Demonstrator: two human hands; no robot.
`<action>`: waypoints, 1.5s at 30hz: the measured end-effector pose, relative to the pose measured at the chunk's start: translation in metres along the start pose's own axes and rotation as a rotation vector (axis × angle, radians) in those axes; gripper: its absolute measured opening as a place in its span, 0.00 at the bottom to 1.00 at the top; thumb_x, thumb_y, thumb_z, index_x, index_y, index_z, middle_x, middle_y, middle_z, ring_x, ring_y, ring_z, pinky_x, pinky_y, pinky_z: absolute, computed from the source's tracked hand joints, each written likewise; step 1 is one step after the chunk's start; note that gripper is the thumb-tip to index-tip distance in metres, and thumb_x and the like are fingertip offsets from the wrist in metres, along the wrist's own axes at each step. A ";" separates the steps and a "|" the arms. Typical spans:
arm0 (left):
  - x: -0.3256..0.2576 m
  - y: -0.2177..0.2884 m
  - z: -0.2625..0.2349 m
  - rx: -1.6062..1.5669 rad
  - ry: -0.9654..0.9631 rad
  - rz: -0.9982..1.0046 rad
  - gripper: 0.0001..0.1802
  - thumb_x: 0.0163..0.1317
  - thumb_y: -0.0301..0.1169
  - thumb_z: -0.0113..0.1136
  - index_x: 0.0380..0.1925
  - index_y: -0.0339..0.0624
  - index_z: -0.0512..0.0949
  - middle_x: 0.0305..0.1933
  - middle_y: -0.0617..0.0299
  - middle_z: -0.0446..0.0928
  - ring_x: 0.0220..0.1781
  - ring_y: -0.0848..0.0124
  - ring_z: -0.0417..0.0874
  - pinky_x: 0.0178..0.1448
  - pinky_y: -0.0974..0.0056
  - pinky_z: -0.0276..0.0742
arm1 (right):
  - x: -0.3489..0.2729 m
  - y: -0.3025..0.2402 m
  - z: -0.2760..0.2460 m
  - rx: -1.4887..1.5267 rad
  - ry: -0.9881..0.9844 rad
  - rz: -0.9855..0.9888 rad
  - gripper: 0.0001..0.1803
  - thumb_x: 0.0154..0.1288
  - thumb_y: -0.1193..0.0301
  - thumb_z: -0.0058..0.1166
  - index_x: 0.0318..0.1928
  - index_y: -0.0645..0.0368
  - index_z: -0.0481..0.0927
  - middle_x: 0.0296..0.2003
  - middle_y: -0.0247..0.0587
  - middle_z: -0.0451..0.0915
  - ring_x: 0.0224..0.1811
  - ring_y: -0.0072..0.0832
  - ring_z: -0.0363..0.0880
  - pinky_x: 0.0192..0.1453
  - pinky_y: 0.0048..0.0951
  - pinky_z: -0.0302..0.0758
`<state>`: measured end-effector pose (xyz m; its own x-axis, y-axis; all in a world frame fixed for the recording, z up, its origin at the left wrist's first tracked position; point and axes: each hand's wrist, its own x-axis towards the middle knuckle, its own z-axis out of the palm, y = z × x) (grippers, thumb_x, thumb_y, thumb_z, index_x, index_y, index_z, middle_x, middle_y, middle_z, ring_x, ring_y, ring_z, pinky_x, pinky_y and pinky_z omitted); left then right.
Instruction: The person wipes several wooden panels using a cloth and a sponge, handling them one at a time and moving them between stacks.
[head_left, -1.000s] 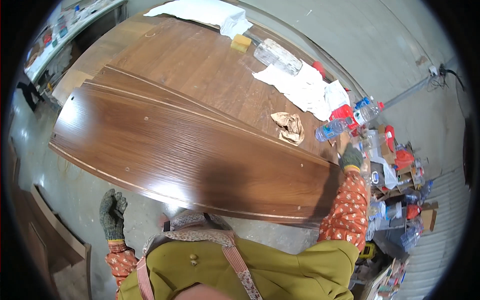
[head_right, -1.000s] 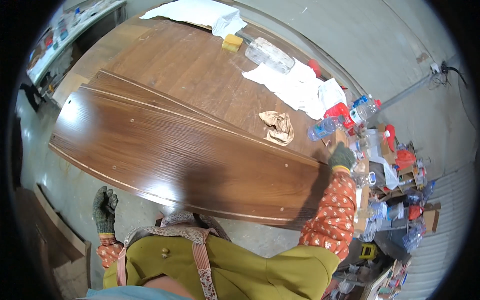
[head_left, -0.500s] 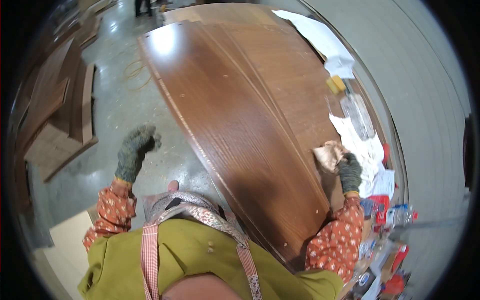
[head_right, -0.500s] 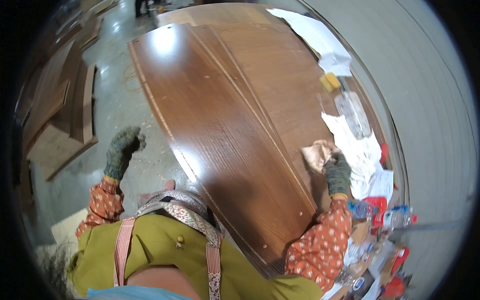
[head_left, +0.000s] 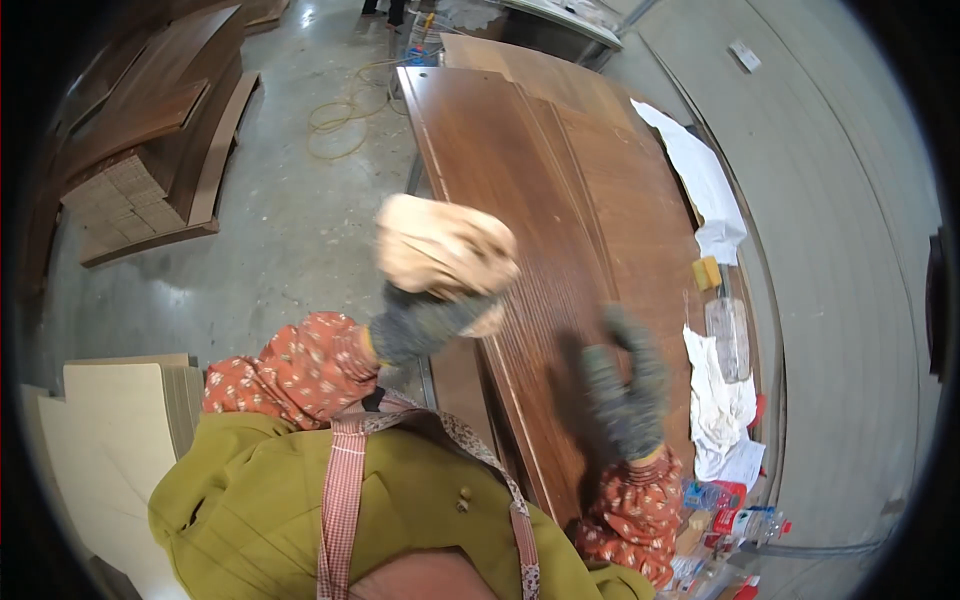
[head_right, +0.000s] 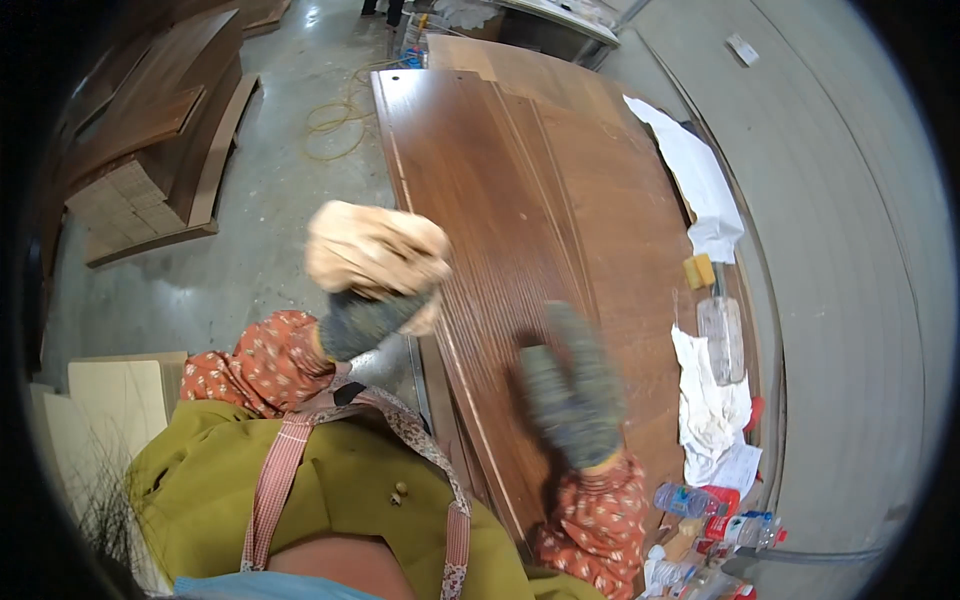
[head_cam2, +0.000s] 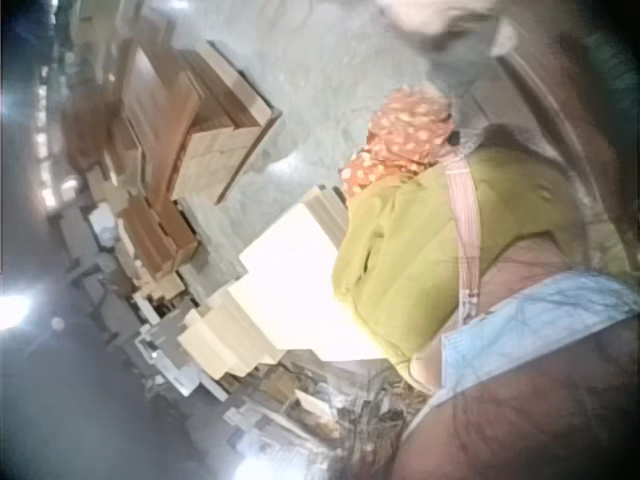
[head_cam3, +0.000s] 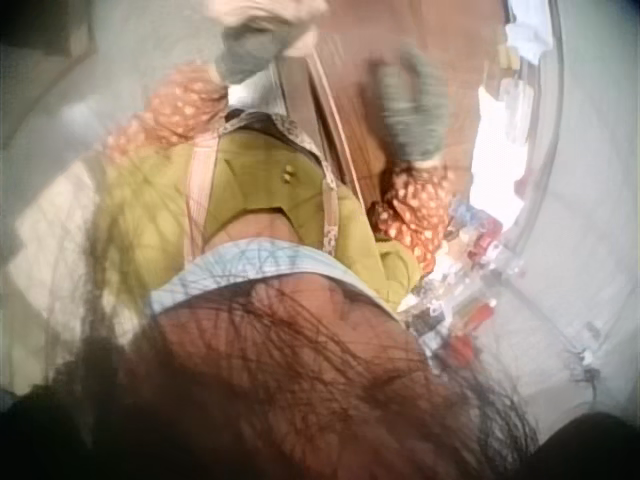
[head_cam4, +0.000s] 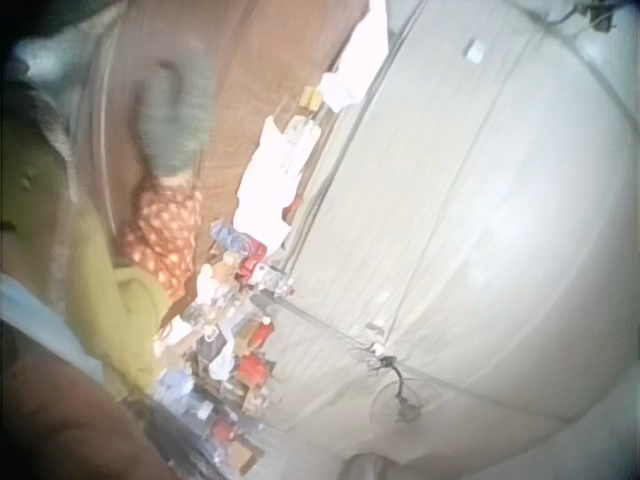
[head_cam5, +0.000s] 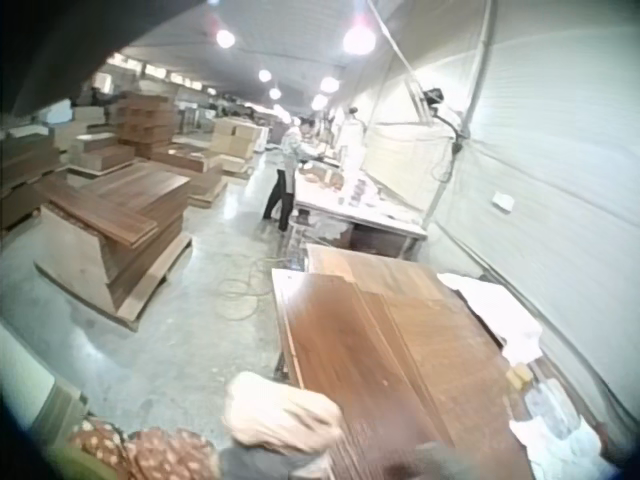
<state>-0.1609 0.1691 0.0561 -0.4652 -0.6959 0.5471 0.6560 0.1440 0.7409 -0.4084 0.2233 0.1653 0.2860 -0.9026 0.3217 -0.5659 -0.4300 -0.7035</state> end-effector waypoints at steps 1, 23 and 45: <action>-0.006 -0.002 0.023 0.464 0.246 0.065 0.17 0.63 0.41 0.57 0.47 0.44 0.76 0.47 0.60 0.77 0.50 0.65 0.78 0.52 0.60 0.75 | 0.010 0.026 -0.010 -0.252 0.068 -0.003 0.22 0.64 0.66 0.54 0.56 0.65 0.72 0.53 0.55 0.74 0.55 0.48 0.73 0.60 0.39 0.70; 0.129 0.042 -0.184 0.467 -0.215 0.556 0.13 0.64 0.38 0.50 0.37 0.46 0.81 0.38 0.64 0.80 0.43 0.67 0.80 0.55 0.66 0.71 | -0.008 0.107 0.005 -0.676 0.167 0.380 0.18 0.69 0.67 0.47 0.56 0.62 0.74 0.52 0.51 0.76 0.55 0.43 0.73 0.62 0.38 0.67; 0.028 0.061 -0.483 1.433 0.804 0.100 0.24 0.62 0.33 0.53 0.58 0.38 0.69 0.55 0.53 0.75 0.48 0.60 0.78 0.54 0.63 0.74 | -0.035 0.088 0.000 -0.927 0.396 0.654 0.21 0.65 0.58 0.50 0.50 0.59 0.77 0.46 0.52 0.79 0.50 0.48 0.75 0.58 0.41 0.70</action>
<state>0.1531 -0.1819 -0.0720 0.2512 -0.7430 0.6204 -0.6002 0.3832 0.7020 -0.4679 0.2174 0.0917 -0.4288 -0.8283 0.3606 -0.9027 0.4087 -0.1347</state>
